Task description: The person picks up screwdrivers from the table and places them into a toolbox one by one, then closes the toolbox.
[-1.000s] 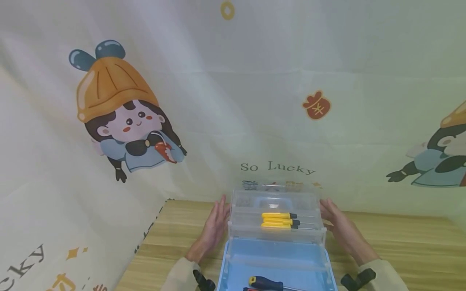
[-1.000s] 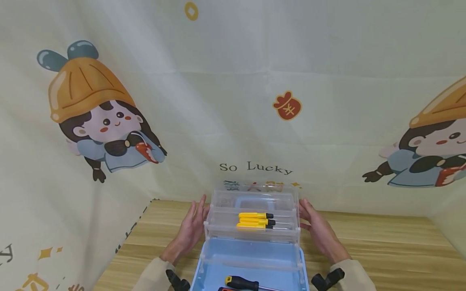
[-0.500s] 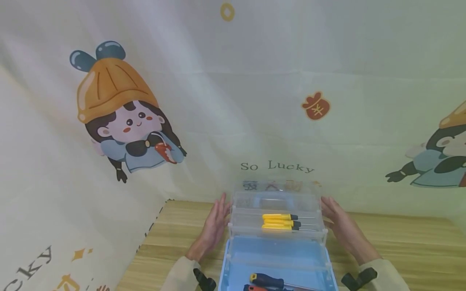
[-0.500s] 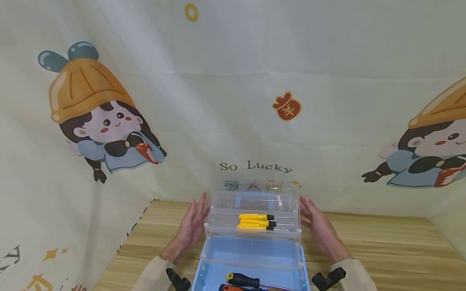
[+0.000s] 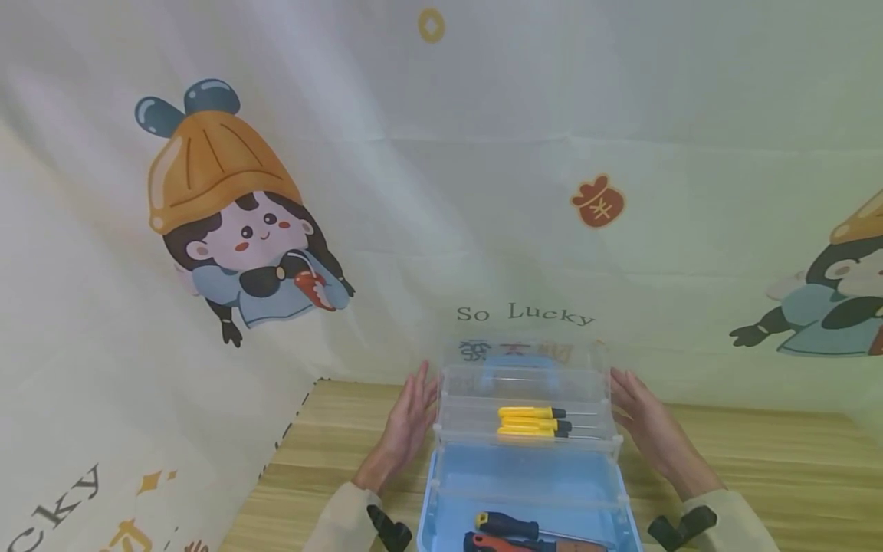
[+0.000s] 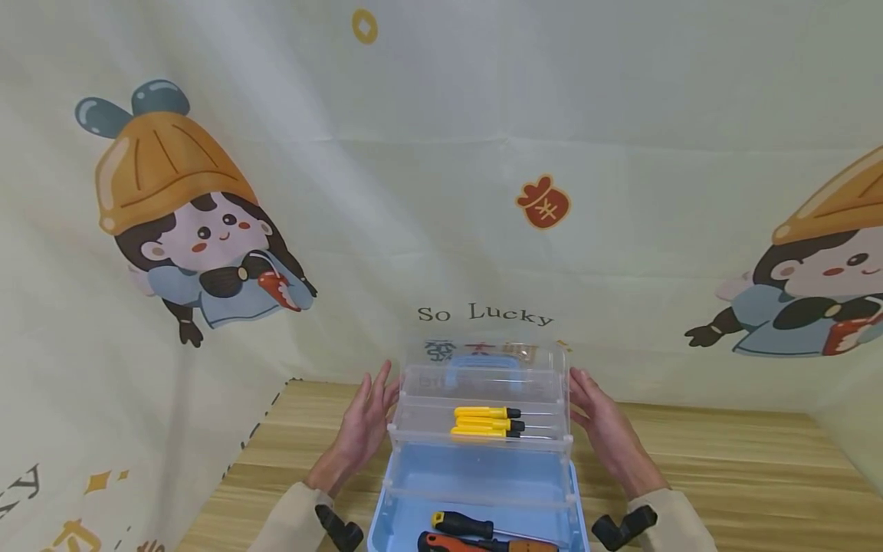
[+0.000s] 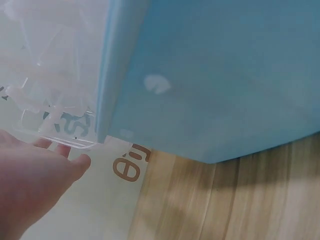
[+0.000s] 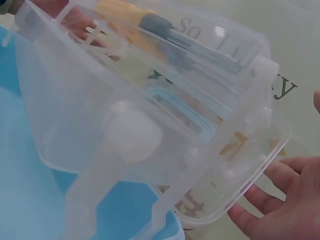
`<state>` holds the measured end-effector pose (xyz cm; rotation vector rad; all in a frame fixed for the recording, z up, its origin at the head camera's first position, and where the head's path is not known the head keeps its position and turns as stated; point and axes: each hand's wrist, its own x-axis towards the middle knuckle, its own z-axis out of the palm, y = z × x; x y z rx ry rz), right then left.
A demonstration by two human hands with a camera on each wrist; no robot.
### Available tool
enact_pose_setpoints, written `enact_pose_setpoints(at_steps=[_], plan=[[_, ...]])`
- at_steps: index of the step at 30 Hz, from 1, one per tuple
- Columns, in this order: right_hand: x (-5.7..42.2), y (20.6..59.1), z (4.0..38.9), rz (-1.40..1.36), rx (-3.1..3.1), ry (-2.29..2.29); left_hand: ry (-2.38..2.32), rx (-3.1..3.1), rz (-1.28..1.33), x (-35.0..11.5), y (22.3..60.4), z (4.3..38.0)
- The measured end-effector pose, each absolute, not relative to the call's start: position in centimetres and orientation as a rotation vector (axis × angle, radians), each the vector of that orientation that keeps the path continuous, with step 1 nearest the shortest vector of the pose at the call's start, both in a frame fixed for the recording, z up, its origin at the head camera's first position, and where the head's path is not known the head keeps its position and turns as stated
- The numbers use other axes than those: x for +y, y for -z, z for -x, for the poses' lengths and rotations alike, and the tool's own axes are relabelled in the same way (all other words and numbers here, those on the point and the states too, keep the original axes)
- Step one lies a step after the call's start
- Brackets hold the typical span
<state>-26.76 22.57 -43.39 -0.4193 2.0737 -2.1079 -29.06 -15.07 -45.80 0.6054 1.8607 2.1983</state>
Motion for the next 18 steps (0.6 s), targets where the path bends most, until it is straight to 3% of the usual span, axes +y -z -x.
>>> enact_pose_setpoints(at_steps=[18], plan=[[22.8,42.69,26.62,0.472,2.084,2.108,-2.253,1.819,-0.646,-14.79,45.15,29.26]])
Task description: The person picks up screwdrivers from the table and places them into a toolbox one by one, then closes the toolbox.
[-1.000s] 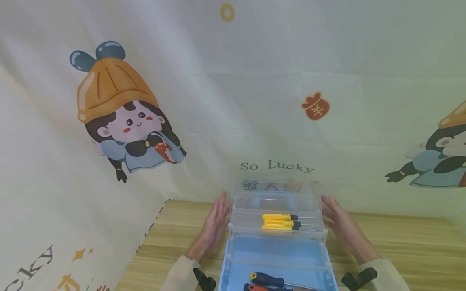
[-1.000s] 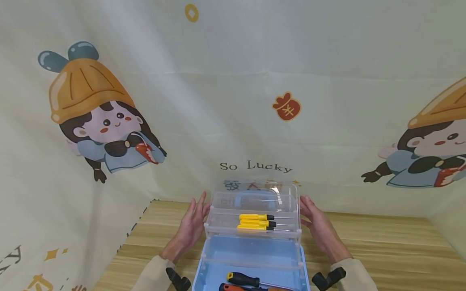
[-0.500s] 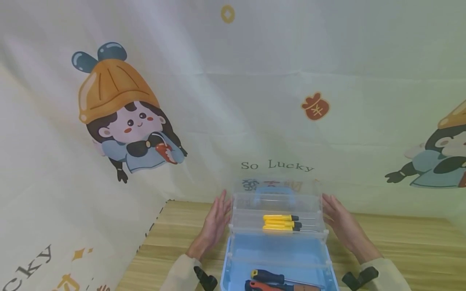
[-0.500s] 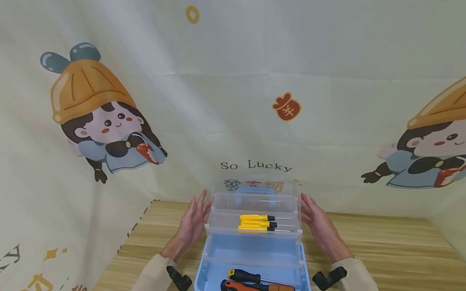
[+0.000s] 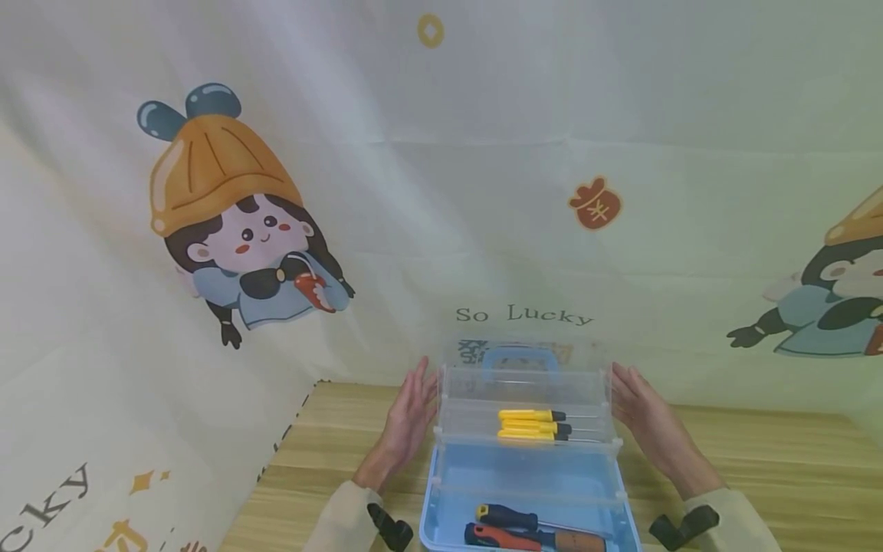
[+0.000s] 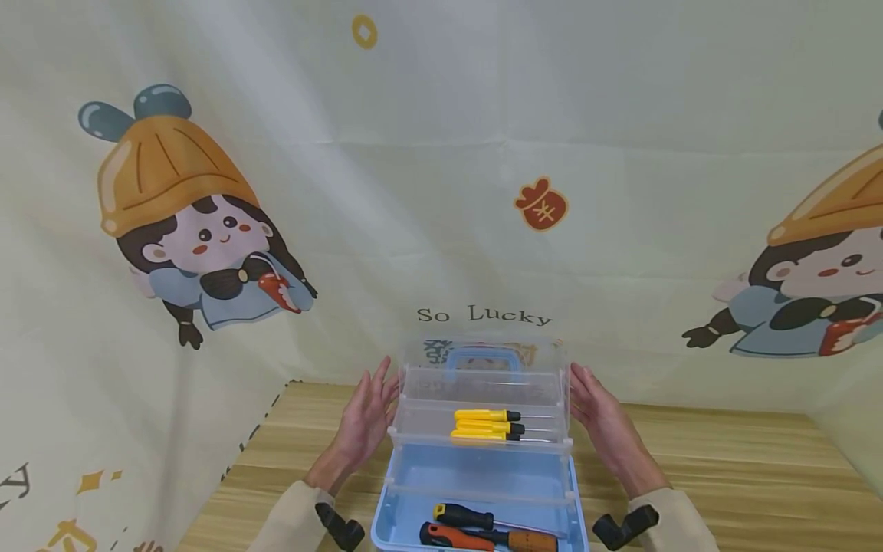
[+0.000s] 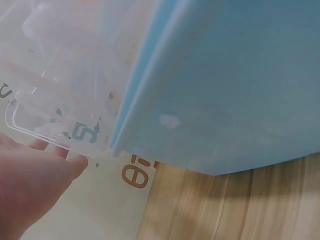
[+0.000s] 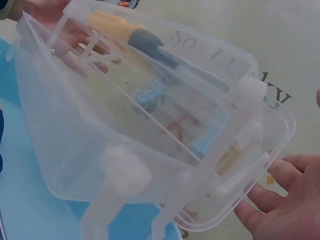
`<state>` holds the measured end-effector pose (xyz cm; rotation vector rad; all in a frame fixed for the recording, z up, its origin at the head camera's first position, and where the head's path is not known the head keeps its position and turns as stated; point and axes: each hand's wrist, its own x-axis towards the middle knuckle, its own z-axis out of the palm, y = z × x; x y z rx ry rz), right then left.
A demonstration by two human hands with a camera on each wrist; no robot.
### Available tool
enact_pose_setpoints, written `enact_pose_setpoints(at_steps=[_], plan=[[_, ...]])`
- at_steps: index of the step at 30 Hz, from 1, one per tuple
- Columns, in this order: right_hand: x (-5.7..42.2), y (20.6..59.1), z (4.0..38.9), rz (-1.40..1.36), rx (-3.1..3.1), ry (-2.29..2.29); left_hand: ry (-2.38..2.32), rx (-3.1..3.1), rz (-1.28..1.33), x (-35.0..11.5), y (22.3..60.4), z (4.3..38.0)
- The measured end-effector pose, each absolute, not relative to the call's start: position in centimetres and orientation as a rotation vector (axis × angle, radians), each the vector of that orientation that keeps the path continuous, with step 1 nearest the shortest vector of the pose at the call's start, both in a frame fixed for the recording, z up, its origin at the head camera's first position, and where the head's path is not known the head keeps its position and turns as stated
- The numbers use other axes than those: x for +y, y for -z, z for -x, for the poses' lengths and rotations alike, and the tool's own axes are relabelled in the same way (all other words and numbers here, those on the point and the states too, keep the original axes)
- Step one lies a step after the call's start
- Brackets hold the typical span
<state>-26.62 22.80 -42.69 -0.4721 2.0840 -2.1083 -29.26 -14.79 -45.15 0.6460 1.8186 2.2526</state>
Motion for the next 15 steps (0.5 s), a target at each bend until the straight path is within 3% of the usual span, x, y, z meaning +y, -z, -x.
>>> enact_pose_setpoints(at_steps=[15], plan=[[22.76,42.16,26.43,0.529,2.016,2.169,-2.311,1.773,-0.681,-14.68,44.57,29.13]])
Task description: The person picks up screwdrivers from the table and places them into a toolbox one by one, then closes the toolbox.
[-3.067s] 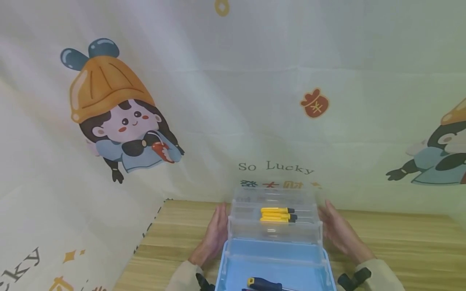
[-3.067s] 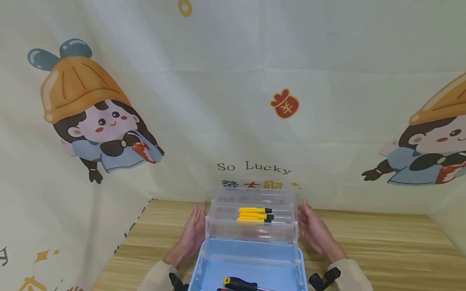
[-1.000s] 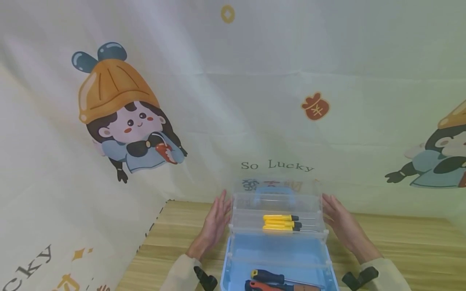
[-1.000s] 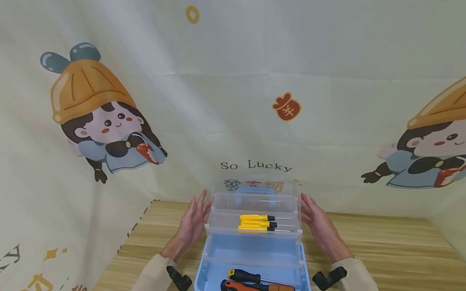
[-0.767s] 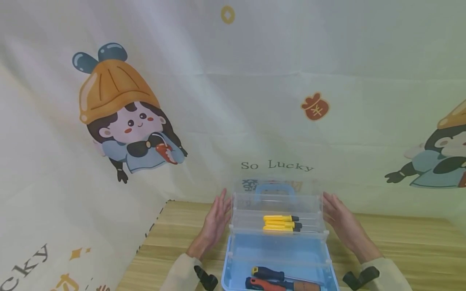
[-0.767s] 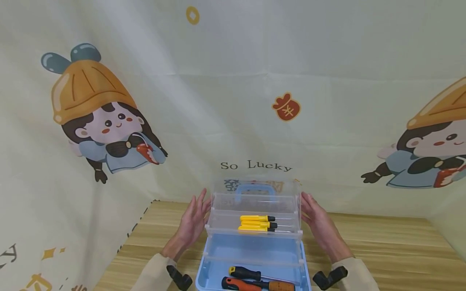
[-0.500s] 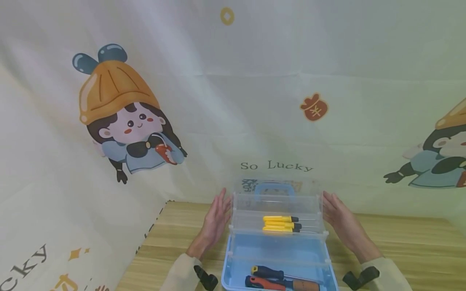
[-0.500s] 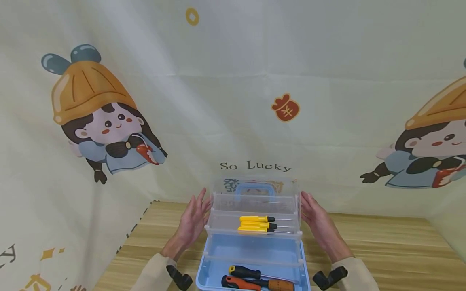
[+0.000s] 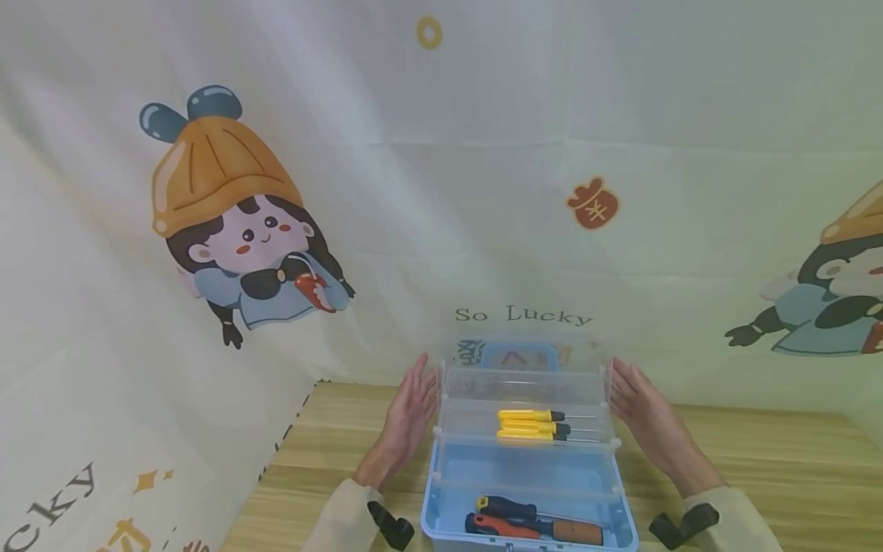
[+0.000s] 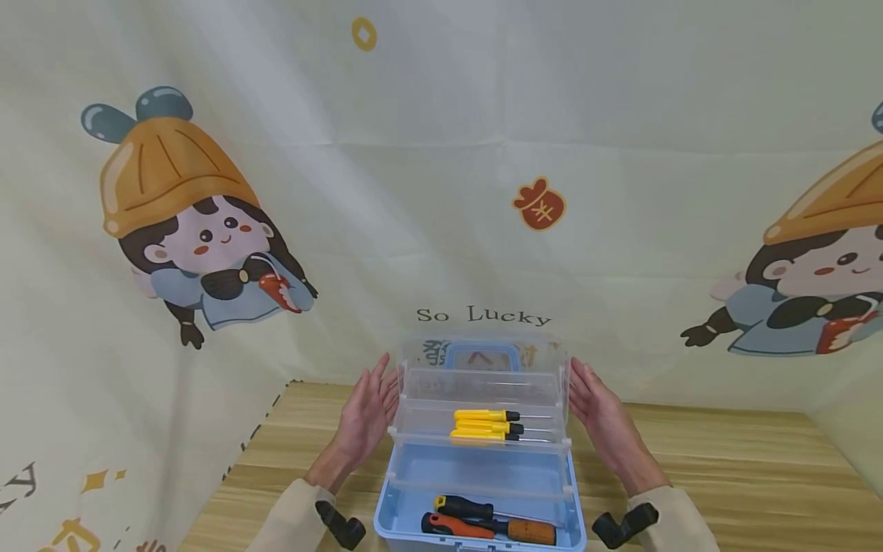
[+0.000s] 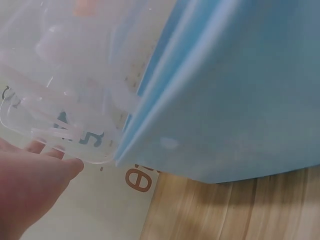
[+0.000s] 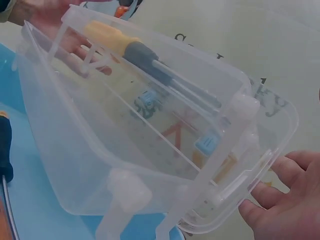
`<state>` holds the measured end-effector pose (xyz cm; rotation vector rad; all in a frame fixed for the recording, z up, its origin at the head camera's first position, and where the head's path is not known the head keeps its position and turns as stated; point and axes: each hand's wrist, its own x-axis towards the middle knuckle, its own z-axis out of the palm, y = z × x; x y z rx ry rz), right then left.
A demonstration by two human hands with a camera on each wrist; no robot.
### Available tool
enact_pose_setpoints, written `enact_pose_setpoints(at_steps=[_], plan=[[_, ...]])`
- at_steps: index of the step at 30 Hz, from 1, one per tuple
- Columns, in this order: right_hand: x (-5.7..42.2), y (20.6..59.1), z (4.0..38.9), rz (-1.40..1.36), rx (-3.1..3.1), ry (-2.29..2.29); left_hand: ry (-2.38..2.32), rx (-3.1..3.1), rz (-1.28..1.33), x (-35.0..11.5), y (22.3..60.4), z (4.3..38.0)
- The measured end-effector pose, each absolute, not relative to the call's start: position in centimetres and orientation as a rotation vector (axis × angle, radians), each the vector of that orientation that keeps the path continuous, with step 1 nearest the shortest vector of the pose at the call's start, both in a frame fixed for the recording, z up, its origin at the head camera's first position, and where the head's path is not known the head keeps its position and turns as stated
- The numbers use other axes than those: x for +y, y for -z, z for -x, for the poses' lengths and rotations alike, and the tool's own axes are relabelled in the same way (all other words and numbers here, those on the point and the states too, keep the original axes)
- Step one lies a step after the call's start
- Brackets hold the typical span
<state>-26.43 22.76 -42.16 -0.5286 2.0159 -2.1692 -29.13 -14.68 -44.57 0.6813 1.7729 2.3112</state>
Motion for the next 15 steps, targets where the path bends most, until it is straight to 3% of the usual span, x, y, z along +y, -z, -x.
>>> enact_pose_setpoints(at_steps=[15], plan=[[23.22,42.78,25.74,0.746,1.927,2.259,-2.435,1.686,-0.686,-14.64,44.34,28.39]])
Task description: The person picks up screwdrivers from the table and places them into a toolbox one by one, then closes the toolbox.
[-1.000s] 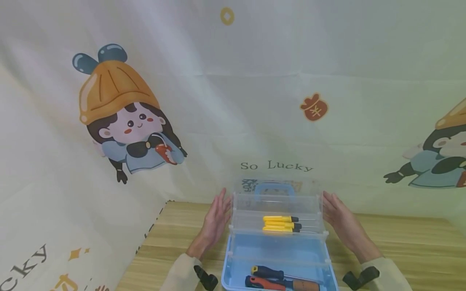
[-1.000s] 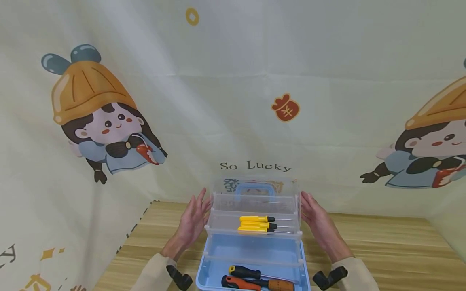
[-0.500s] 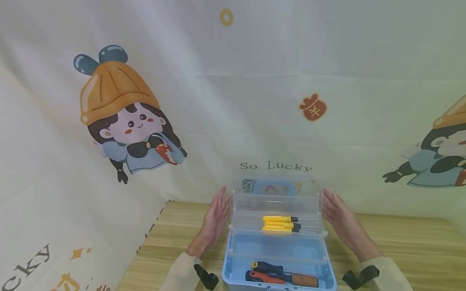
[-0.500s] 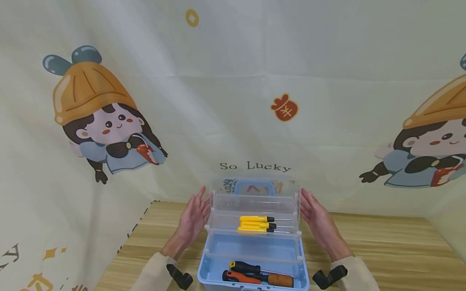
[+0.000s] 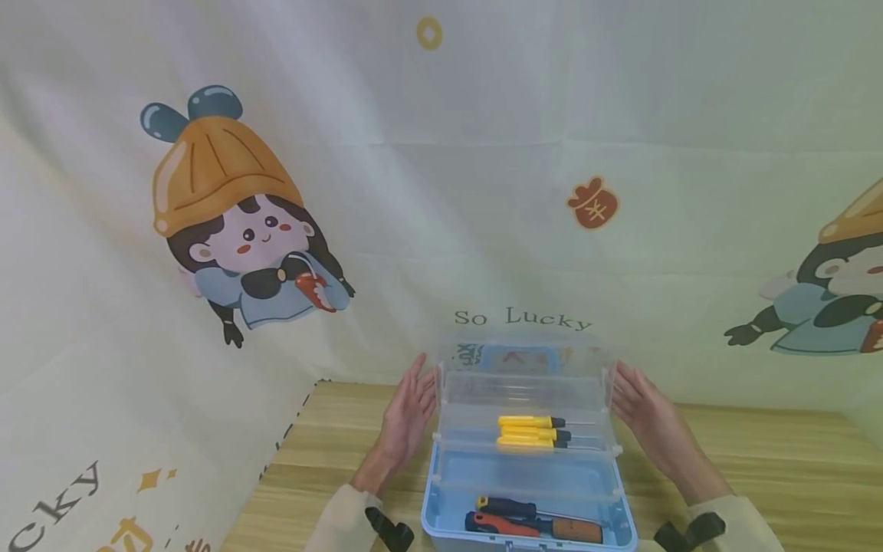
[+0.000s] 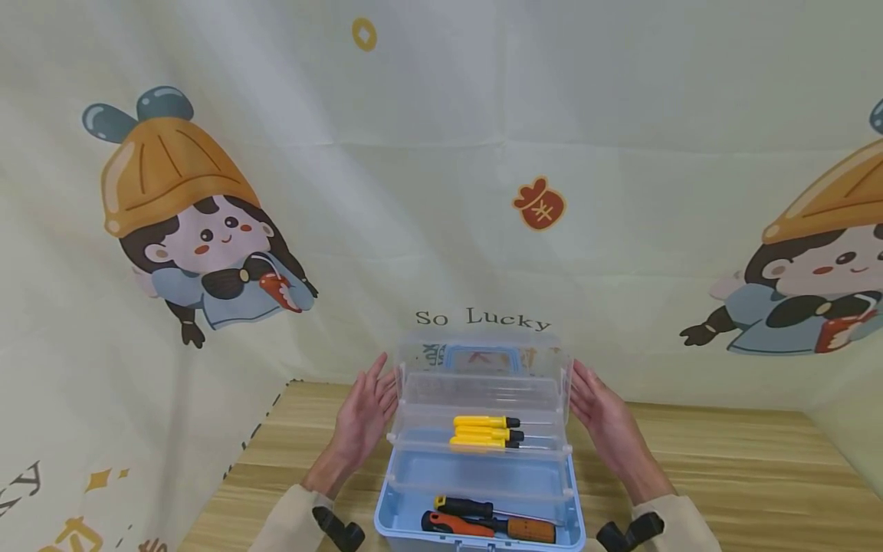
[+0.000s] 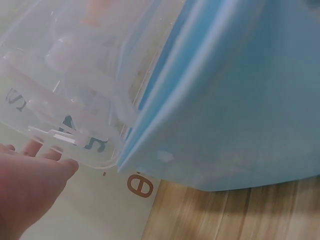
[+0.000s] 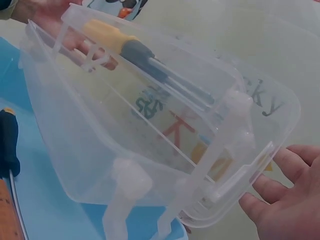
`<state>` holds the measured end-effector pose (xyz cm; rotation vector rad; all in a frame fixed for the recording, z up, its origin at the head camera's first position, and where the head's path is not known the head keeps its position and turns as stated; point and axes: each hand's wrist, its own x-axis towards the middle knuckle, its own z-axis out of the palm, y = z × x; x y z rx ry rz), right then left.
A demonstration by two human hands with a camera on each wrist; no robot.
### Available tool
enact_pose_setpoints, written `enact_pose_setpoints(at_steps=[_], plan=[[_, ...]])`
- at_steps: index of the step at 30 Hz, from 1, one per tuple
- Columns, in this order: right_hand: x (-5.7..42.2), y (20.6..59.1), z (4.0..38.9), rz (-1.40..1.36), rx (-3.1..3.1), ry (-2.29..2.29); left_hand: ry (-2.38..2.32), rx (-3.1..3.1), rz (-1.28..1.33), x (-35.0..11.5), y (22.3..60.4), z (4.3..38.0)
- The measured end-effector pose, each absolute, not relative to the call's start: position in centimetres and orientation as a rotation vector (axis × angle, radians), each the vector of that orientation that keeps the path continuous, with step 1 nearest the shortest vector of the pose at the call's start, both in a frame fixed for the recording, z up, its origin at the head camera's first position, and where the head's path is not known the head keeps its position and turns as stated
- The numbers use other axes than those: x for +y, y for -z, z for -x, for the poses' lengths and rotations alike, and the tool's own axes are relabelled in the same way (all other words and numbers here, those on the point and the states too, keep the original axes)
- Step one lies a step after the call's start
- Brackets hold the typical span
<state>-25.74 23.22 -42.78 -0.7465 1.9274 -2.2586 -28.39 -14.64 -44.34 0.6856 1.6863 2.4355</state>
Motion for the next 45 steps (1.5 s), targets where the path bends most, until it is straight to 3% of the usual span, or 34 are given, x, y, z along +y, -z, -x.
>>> enact_pose_setpoints(at_steps=[12,24,45], plan=[[23.2,42.8,25.1,0.915,1.954,2.32,-2.512,1.684,-0.656,-14.6,44.4,27.5],[22.3,41.8,23.9,0.45,2.408,2.089,-2.523,1.715,-0.654,-14.4,44.6,26.9],[21.2,39.9,22.5,0.237,2.654,1.744,-2.33,2.115,-0.513,-13.3,43.7,25.8]])
